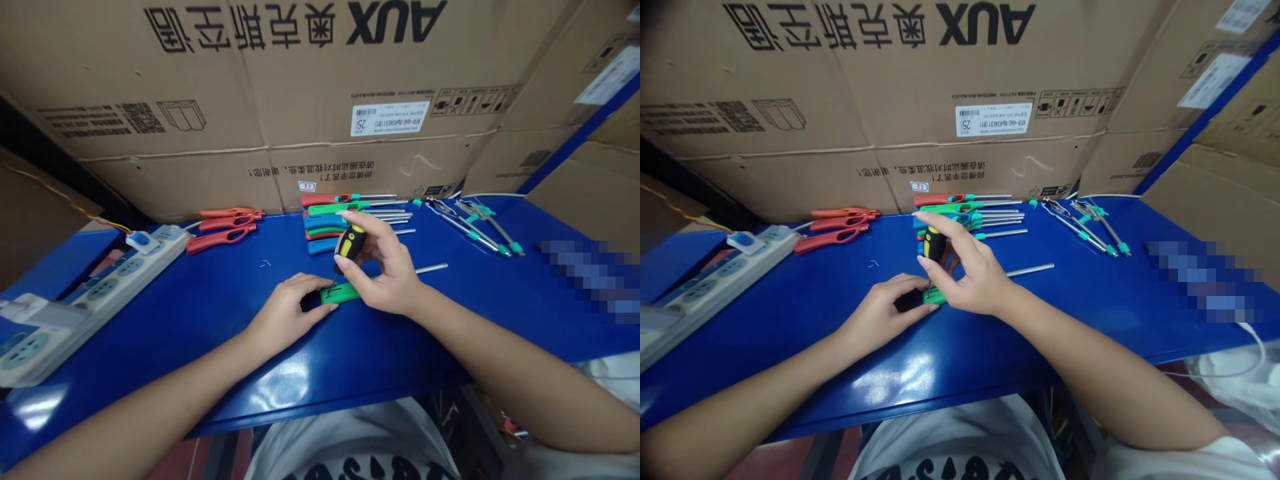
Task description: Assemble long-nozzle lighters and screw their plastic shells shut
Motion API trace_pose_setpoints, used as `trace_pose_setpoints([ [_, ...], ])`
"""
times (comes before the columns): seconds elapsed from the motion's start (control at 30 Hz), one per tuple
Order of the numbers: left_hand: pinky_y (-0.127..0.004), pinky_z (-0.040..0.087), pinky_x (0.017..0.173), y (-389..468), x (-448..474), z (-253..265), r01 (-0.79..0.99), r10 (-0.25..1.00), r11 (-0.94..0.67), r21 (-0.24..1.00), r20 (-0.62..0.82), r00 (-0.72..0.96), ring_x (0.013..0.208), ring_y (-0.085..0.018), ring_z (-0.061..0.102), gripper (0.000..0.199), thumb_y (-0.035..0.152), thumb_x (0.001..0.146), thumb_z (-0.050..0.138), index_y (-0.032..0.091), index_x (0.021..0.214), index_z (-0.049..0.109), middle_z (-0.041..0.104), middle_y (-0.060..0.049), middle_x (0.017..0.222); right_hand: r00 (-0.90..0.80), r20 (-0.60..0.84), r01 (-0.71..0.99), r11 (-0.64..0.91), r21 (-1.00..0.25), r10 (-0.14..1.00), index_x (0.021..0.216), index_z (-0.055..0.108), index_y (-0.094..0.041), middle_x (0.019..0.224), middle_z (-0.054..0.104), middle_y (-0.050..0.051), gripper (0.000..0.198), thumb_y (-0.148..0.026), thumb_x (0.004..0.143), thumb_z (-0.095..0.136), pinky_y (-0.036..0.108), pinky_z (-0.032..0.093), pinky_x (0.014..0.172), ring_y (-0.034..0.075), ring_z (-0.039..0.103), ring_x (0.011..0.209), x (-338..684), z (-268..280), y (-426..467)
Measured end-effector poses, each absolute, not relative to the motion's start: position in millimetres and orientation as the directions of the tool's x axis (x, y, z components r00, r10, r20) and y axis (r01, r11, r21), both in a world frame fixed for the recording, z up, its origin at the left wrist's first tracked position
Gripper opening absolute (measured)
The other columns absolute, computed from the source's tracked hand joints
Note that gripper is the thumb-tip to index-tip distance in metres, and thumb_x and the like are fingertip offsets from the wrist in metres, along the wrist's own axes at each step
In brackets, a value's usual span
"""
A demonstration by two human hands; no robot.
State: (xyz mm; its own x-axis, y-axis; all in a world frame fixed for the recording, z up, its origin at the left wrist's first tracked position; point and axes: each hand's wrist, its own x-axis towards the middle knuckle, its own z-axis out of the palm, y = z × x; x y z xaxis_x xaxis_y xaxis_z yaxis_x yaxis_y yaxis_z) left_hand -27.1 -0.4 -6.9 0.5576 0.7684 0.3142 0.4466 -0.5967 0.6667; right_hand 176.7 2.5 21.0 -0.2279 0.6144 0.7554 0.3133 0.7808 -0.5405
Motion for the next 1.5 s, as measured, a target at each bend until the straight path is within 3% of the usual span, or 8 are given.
trace_pose_setpoints([
  [0.3, -0.032, 0.054, 0.082, -1.4, -28.3, -7.1, 0.493, 0.821, -0.537, 0.684, 0.289, 0.493, 0.090, -0.020, 0.070, 0.021, 0.027, 0.083, 0.078, 0.021, 0.102, 0.069, 0.074, -0.002, 0.097, -0.217, 0.755, 0.318, 0.776, -0.544, 0.619, 0.145, 0.043, -0.034, 0.143, 0.054, 0.008, 0.056, -0.025, 0.094, 0.062, 0.032, 0.063, 0.061, 0.019, 0.068, 0.088, 177.7, 26.0, 0.9],
  [0.57, -0.037, 0.051, 0.094, 1.0, -29.7, -4.6, 0.467, 0.817, -0.556, 0.688, 0.350, 0.458, 0.100, -0.022, 0.070, 0.001, 0.021, 0.087, 0.072, 0.021, 0.087, 0.072, 0.076, -0.004, 0.104, -0.182, 0.743, 0.270, 0.759, -0.592, 0.644, 0.145, 0.042, -0.033, 0.136, 0.059, 0.008, 0.055, -0.026, 0.094, 0.061, 0.032, 0.064, 0.062, 0.017, 0.068, 0.083, 178.0, 26.3, 0.6],
  [0.63, -0.038, 0.051, 0.095, 1.3, -30.2, -5.5, 0.465, 0.814, -0.561, 0.685, 0.354, 0.460, 0.102, -0.022, 0.070, 0.004, 0.020, 0.088, 0.071, 0.022, 0.085, 0.074, 0.076, -0.005, 0.106, -0.180, 0.746, 0.271, 0.761, -0.589, 0.641, 0.145, 0.042, -0.032, 0.135, 0.059, 0.009, 0.054, -0.026, 0.095, 0.061, 0.032, 0.064, 0.061, 0.017, 0.068, 0.082, 178.0, 25.6, 1.1],
  [1.0, -0.037, 0.053, 0.093, 2.0, -30.5, -7.5, 0.467, 0.811, -0.566, 0.679, 0.357, 0.463, 0.102, -0.022, 0.069, 0.004, 0.020, 0.086, 0.074, 0.023, 0.087, 0.076, 0.075, -0.004, 0.108, -0.202, 0.775, 0.284, 0.793, -0.539, 0.599, 0.146, 0.041, -0.030, 0.137, 0.058, 0.010, 0.054, -0.025, 0.095, 0.060, 0.028, 0.064, 0.058, 0.018, 0.071, 0.086, 178.1, 23.8, 3.4],
  [1.2, -0.038, 0.052, 0.095, 2.0, -29.6, -9.1, 0.432, 0.784, -0.602, 0.672, 0.392, 0.481, 0.102, -0.022, 0.070, 0.016, 0.021, 0.083, 0.078, 0.021, 0.098, 0.074, 0.076, -0.004, 0.107, -0.194, 0.778, 0.242, 0.798, -0.553, 0.598, 0.145, 0.043, -0.031, 0.135, 0.061, 0.008, 0.057, -0.019, 0.093, 0.063, 0.026, 0.064, 0.059, 0.015, 0.070, 0.082, 177.7, 23.7, 3.7],
  [1.5, -0.039, 0.052, 0.091, 3.2, -30.7, -9.1, 0.444, 0.795, -0.583, 0.680, 0.367, 0.482, 0.100, -0.022, 0.069, 0.005, 0.019, 0.087, 0.073, 0.023, 0.089, 0.076, 0.075, -0.004, 0.107, -0.204, 0.774, 0.267, 0.795, -0.545, 0.599, 0.146, 0.042, -0.031, 0.137, 0.059, 0.009, 0.056, -0.022, 0.095, 0.062, 0.028, 0.065, 0.058, 0.018, 0.071, 0.087, 178.8, 23.3, 4.0],
])
